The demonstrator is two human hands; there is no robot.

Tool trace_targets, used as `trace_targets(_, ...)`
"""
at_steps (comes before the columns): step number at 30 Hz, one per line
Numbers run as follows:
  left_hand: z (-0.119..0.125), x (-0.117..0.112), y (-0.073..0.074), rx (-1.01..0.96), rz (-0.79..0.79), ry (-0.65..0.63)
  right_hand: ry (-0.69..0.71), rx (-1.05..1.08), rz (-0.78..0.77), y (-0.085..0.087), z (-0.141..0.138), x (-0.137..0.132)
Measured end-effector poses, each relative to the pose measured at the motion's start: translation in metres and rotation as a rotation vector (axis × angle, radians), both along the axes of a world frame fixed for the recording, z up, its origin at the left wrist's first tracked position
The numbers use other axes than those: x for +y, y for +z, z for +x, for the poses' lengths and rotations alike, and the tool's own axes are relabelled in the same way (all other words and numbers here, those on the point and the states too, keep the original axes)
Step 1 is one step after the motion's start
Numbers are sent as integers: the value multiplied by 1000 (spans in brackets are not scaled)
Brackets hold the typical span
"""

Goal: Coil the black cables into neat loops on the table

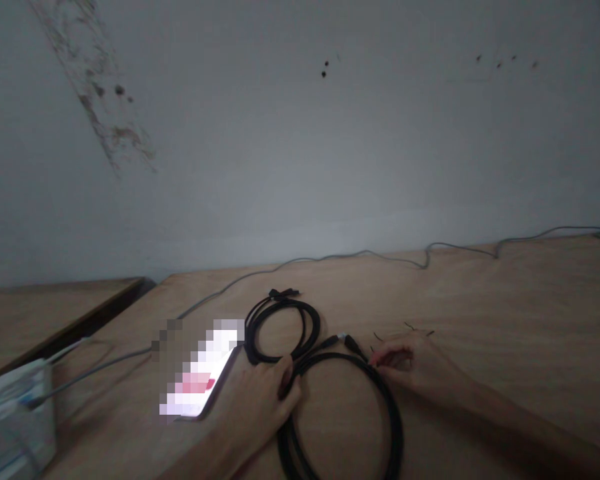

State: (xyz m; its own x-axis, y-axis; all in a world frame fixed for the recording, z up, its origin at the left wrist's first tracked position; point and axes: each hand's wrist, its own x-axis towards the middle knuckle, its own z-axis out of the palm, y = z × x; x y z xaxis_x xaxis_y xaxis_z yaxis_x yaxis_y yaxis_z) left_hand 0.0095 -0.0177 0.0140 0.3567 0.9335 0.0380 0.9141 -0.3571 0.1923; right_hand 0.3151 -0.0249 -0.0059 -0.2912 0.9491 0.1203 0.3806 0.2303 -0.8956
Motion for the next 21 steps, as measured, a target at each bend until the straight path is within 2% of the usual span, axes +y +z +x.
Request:
trace_targets(6,-3,1,-4,-23,28,-14,33,-39,69,5,1,0)
trace_targets(12,1,0,3,-2,-16,-3,34,-43,63,7,-2,-3)
trace_targets(18,-3,2,-4,-9,19,-20,6,-83,50,10,0,-2)
trace_targets(21,-3,2,-5,-6,28,-23,-7,-84,29,6,0,-1)
